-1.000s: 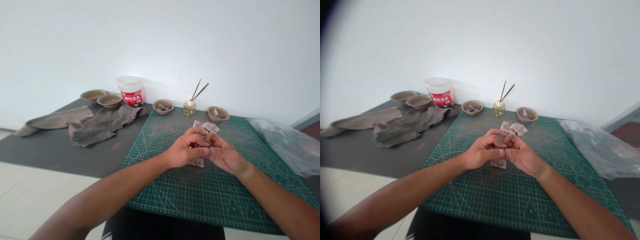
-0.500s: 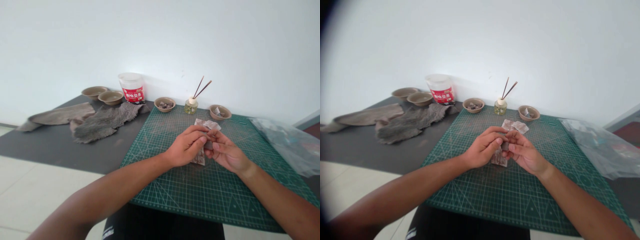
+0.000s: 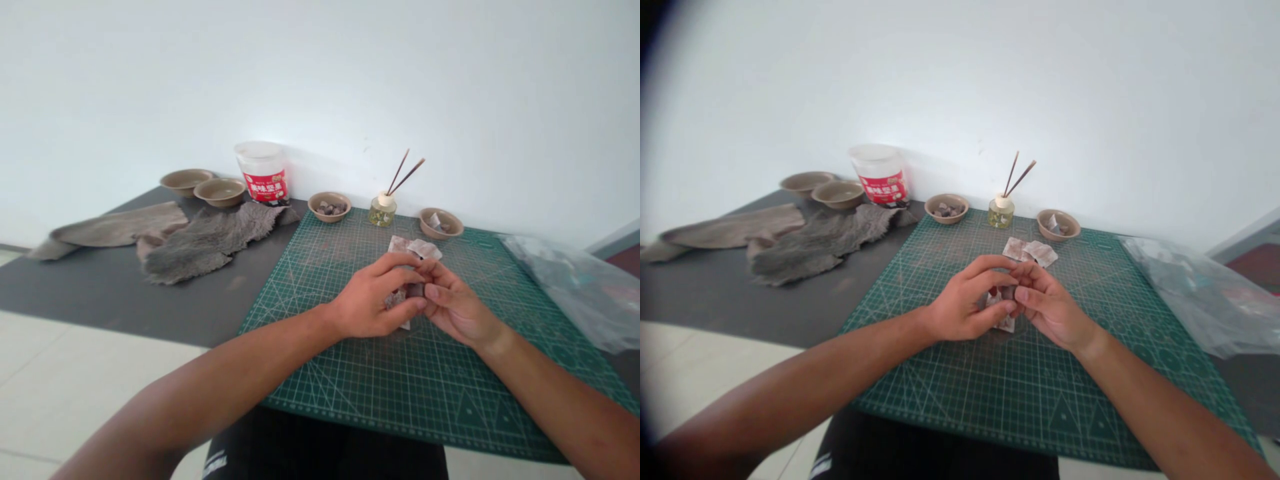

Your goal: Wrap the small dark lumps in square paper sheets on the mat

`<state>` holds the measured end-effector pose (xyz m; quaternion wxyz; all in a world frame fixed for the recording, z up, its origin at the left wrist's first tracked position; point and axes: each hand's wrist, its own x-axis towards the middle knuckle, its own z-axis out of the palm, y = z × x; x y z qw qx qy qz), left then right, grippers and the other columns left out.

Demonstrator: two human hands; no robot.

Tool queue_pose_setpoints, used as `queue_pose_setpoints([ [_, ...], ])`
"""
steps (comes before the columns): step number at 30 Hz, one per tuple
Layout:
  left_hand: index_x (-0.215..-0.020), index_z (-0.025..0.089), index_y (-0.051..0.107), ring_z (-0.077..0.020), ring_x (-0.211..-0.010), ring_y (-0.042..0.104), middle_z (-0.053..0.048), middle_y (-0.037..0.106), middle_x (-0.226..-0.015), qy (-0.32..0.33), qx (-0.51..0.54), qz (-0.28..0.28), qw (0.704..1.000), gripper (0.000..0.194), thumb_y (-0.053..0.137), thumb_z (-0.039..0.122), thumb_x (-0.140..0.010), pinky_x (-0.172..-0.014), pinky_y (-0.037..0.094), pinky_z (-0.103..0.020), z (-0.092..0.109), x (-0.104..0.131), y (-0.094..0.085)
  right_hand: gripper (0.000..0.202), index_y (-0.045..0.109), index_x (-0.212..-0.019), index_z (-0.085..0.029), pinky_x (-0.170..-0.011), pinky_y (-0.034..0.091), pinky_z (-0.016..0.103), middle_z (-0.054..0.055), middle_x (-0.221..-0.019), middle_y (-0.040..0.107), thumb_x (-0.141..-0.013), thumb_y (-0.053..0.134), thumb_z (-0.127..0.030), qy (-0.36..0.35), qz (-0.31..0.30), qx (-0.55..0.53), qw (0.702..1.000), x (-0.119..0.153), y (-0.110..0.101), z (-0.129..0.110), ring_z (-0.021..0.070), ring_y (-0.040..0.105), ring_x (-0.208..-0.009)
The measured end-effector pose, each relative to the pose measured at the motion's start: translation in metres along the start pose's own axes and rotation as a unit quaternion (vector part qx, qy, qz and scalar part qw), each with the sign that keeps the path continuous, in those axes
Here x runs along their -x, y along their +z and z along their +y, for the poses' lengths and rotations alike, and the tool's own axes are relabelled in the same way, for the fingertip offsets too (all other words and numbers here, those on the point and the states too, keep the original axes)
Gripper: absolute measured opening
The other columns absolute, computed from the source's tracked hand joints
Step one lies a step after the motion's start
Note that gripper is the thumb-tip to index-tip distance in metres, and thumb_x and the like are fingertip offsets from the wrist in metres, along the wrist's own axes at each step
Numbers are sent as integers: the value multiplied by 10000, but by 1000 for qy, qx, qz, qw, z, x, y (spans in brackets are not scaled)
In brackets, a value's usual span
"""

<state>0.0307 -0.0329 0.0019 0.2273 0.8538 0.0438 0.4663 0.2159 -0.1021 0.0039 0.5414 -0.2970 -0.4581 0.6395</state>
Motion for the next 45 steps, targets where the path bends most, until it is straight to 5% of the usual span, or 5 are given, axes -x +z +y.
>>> queue_pose_setpoints([
  [18,-1206,192,576,-212,-1142,622,-111,601,-1273,-25,-28,11,999,289,595,275,-929,-959,566,-376,2,-1,0,237,651,-1164,-240,-684,561,211,2,-911,628,-933,658,-290,30,13,-4,999,2,-2,6,107,629,-756],
  [45,-1150,179,616,-208,-1070,657,-109,647,-1194,-11,-20,27,999,263,633,301,-917,-933,570,-370,2,-3,-2,186,649,-1087,-264,-731,523,238,-2,-927,621,-908,681,-305,29,19,20,999,2,1,2,127,587,-790],
])
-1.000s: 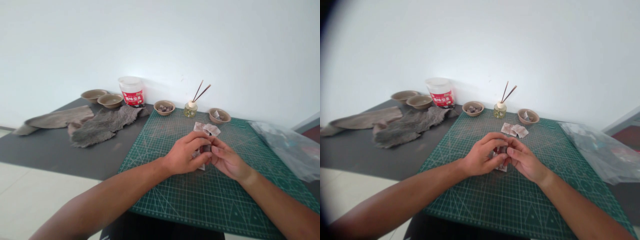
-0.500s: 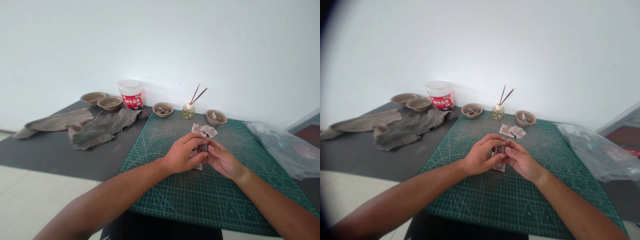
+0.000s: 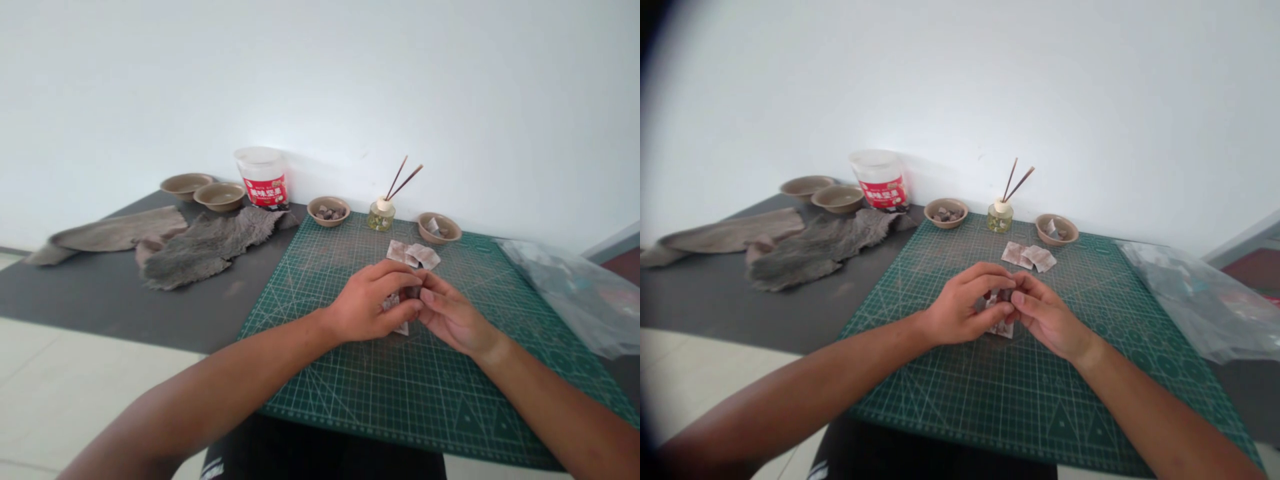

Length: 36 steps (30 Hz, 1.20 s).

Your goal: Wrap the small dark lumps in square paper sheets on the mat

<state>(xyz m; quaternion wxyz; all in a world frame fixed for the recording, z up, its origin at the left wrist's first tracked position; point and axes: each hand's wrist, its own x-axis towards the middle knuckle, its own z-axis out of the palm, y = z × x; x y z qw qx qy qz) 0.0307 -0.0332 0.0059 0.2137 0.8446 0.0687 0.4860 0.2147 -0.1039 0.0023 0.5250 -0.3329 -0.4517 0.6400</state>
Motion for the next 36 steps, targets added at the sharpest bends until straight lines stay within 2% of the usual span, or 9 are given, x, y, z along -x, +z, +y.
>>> queue_pose_setpoints([
  [4,-1138,150,617,-207,-1060,655,-124,648,-1165,15,33,-5,999,251,625,256,-911,-925,570,-354,2,-1,0,211,642,-1105,-277,-737,522,232,-3,-952,639,-900,692,-279,-1,-18,-10,1000,0,0,0,123,600,-813],
  [16,-1082,192,606,-249,-1170,607,-123,591,-1221,-2,160,-53,986,162,592,213,-921,-976,542,-436,0,-1,-1,310,637,-1110,-262,-819,530,278,9,-992,638,-824,757,-281,3,-8,11,1000,0,-1,2,161,623,-935],
  [20,-1089,191,595,-235,-1149,612,-123,598,-1213,-7,150,-51,987,157,576,238,-940,-966,541,-424,1,-1,-1,327,633,-1162,-268,-807,530,268,13,-1022,638,-851,732,-282,-2,-11,13,1000,0,-2,3,156,622,-937],
  [23,-1086,191,594,-217,-1138,614,-118,617,-1196,-20,122,-48,991,149,546,272,-970,-966,535,-404,2,-2,-1,324,613,-1207,-273,-748,534,261,12,-1007,633,-892,684,-298,0,-12,24,1000,0,-3,3,144,623,-862],
  [27,-1099,186,600,-201,-1151,607,-105,637,-1175,-22,85,-35,995,161,504,252,-989,-982,520,-377,-1,-2,-1,201,622,-1100,-264,-709,533,294,13,-940,614,-911,651,-325,-36,-7,127,991,1,-8,1,156,604,-796],
  [29,-1094,180,603,-191,-1126,611,-93,649,-1140,-51,50,-28,997,182,458,208,-988,-981,510,-368,-6,-3,-3,159,605,-1059,-274,-654,510,301,6,-853,590,-913,647,-319,-79,17,245,966,3,-10,-2,163,576,-739],
  [31,-1076,172,613,-195,-1081,618,-84,657,-1109,-94,-6,-58,994,199,468,163,-940,-969,501,-372,-12,-3,-9,147,589,-1056,-286,-592,467,302,-2,-773,569,-918,635,-304,-126,40,382,915,6,-11,-3,166,542,-672],
  [34,-1080,178,643,-237,-1093,602,-71,666,-1123,-107,-84,-202,970,290,574,142,-800,-1013,445,-418,-22,0,-20,106,602,-1028,-277,-589,438,315,-1,-742,589,-923,606,-282,-169,13,556,814,7,-7,-4,167,538,-634],
  [36,-1107,207,659,-273,-1162,560,-66,647,-1211,-104,-107,-273,950,318,624,213,-791,-1057,388,-466,-27,3,-26,88,617,-1003,-260,-647,454,325,7,-778,625,-918,598,-274,-176,-19,626,759,6,-2,-3,174,577,-681],
])
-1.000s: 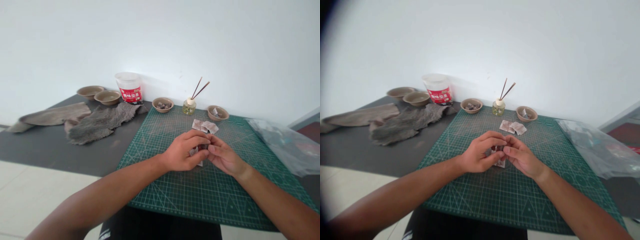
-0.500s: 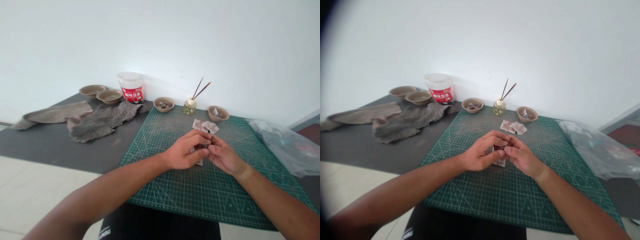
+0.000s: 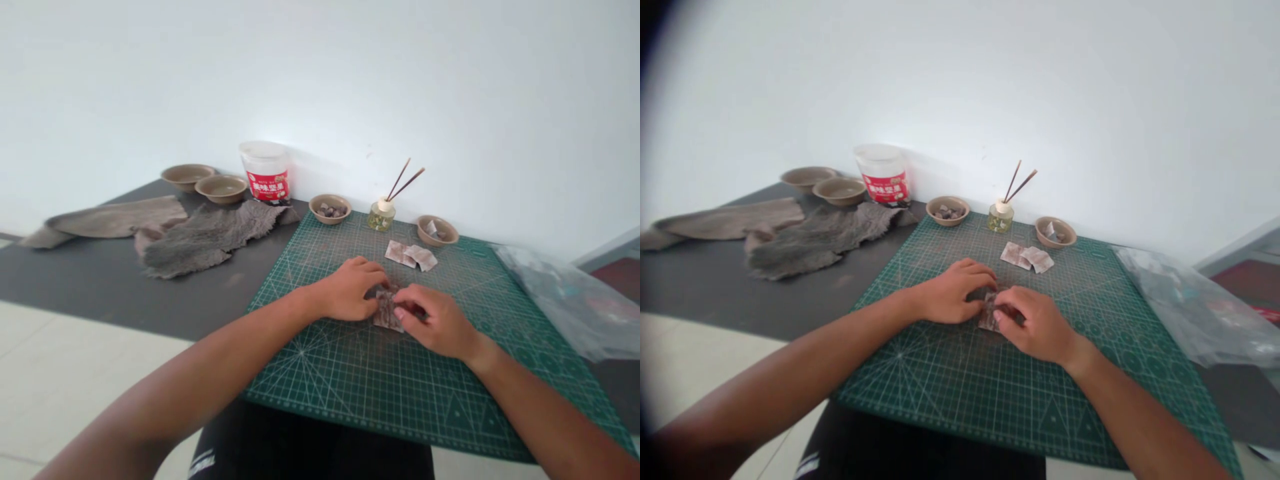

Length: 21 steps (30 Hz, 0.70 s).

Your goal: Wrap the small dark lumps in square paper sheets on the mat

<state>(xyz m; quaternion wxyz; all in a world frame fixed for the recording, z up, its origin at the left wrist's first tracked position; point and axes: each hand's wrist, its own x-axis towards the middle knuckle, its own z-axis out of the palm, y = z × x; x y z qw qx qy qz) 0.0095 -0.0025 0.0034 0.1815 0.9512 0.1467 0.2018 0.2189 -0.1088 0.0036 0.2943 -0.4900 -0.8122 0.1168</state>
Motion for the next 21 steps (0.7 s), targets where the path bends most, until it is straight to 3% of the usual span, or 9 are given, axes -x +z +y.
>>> queue_pose_setpoints([
  [5,-1177,247,646,-348,-1285,433,-90,557,-1368,-7,-28,-57,998,469,699,515,-796,-1077,313,-541,-10,7,2,103,625,-1003,-243,-721,452,329,24,-918,692,-927,581,-297,62,-57,80,993,-7,11,-5,194,638,-809],
  [9,-1173,248,642,-339,-1279,429,-91,564,-1346,4,-35,-58,998,473,717,506,-784,-1089,289,-534,-13,7,3,134,610,-949,-240,-672,427,327,15,-891,683,-935,584,-371,102,-94,120,983,-8,11,-5,204,637,-786],
  [14,-1152,243,648,-340,-1279,420,-89,562,-1345,8,-43,-47,998,485,740,514,-760,-1105,261,-539,-15,9,1,148,598,-1058,-237,-787,478,379,66,-1008,635,-918,591,-283,41,-70,86,993,-7,4,-4,232,620,-900],
  [21,-1142,222,637,-359,-1294,393,-105,518,-1385,2,-62,-63,996,511,726,559,-769,-1107,245,-555,-16,10,2,92,614,-988,-236,-875,499,426,78,-1060,616,-937,545,-201,-3,-116,56,992,-7,7,3,244,594,-988],
])
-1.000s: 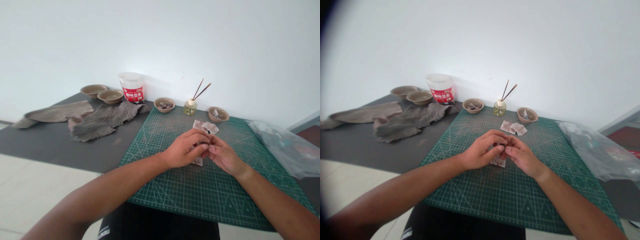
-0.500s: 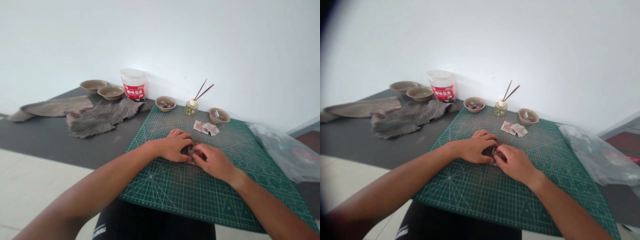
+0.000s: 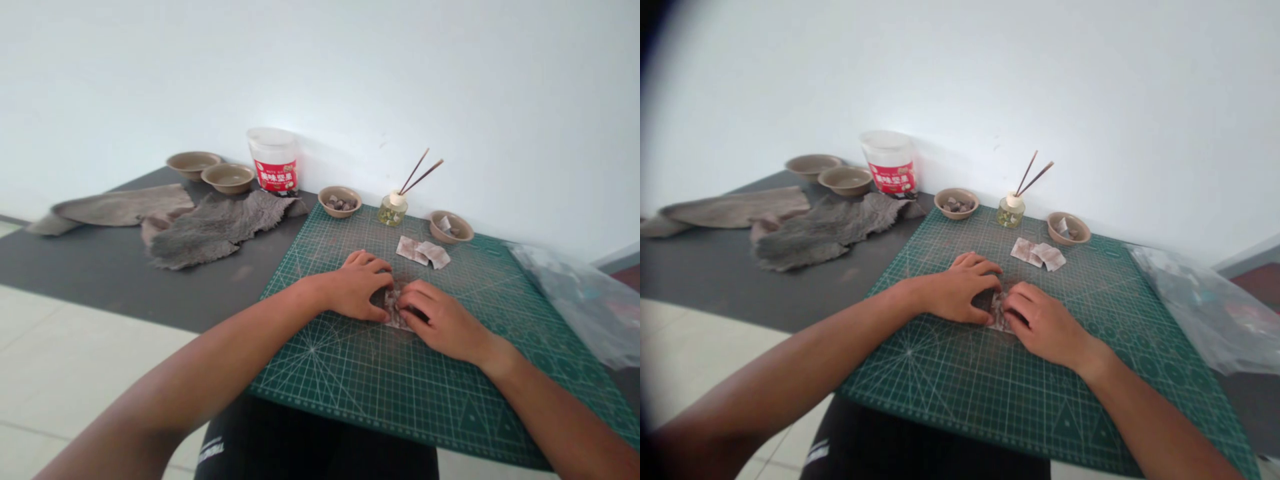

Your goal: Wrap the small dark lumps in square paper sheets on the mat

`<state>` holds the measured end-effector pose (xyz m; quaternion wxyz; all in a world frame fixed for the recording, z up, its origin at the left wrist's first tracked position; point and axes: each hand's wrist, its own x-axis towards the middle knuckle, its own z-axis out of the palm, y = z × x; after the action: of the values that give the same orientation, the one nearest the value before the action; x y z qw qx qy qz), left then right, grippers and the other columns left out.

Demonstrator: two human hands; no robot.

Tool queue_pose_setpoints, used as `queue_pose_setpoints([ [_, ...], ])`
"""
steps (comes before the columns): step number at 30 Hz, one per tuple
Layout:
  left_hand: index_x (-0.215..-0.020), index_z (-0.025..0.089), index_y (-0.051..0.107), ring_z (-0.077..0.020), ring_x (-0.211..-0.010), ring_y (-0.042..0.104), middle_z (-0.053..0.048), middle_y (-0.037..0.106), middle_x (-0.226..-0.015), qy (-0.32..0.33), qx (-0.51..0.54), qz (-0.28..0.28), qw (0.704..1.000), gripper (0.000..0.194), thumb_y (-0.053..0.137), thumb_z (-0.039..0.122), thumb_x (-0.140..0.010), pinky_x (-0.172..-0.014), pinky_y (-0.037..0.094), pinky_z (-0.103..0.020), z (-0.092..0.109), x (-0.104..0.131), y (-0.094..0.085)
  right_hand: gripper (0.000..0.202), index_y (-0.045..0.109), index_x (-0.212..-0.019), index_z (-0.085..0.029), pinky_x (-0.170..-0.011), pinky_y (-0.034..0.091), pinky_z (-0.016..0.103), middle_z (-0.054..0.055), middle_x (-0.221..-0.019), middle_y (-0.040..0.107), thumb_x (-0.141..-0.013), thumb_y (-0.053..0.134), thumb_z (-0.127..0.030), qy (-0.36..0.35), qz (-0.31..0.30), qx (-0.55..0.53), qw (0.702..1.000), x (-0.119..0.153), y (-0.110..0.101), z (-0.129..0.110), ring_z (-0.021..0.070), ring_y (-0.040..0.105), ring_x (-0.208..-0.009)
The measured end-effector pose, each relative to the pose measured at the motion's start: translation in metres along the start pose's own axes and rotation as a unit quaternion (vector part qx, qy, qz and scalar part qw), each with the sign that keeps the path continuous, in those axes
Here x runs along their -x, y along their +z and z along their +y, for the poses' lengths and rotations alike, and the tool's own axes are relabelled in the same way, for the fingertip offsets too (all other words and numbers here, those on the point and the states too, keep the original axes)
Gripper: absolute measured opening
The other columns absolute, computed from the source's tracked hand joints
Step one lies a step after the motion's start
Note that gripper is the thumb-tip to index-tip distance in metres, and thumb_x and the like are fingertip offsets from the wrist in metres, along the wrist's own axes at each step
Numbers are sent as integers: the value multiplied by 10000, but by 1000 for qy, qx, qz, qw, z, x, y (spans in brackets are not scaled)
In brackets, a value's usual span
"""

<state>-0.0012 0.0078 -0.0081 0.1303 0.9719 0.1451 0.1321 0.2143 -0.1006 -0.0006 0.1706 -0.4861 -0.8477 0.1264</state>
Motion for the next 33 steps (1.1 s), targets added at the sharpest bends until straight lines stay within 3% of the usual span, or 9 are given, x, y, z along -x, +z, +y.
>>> queue_pose_setpoints([
  [10,-1078,241,630,-318,-1208,419,-77,514,-1309,-20,-16,-38,999,435,669,583,-811,-1072,288,-471,7,1,-7,100,600,-972,-233,-851,506,358,41,-1027,612,-968,515,-180,8,-23,-24,999,-1,0,0,195,611,-948],
  [15,-1127,277,633,-320,-1185,432,-71,522,-1274,-35,-20,-50,998,436,653,591,-824,-1057,297,-484,8,2,-8,115,590,-1038,-237,-895,508,389,45,-1095,614,-981,498,-199,48,-20,10,999,1,-5,1,202,626,-964],
  [20,-1127,289,634,-323,-1173,435,-71,516,-1271,-41,-19,-53,998,457,650,624,-817,-1035,321,-483,8,2,-7,152,607,-1067,-252,-894,521,359,41,-1116,619,-999,476,-215,-6,-87,-14,996,1,-5,0,196,624,-1010],
  [25,-1166,282,603,-315,-1170,439,-75,499,-1297,-44,-21,-64,997,463,647,597,-830,-1031,342,-475,8,1,-7,170,586,-1110,-233,-945,504,403,67,-1173,602,-1000,461,-203,39,-35,21,998,-1,-5,3,214,623,-1036],
  [30,-1153,273,605,-313,-1164,442,-75,494,-1300,-42,-12,-70,997,472,643,614,-828,-1028,358,-471,8,1,-7,144,603,-1066,-250,-902,510,351,40,-1121,615,-1004,475,-228,-13,-100,-13,995,0,-7,2,190,617,-1015],
  [33,-1147,275,604,-314,-1167,440,-75,497,-1295,-41,-9,-68,997,459,641,606,-832,-1024,363,-472,8,1,-7,144,598,-1067,-246,-908,497,357,41,-1141,612,-1001,474,-215,12,-67,-10,998,-1,-8,2,190,617,-1009],
])
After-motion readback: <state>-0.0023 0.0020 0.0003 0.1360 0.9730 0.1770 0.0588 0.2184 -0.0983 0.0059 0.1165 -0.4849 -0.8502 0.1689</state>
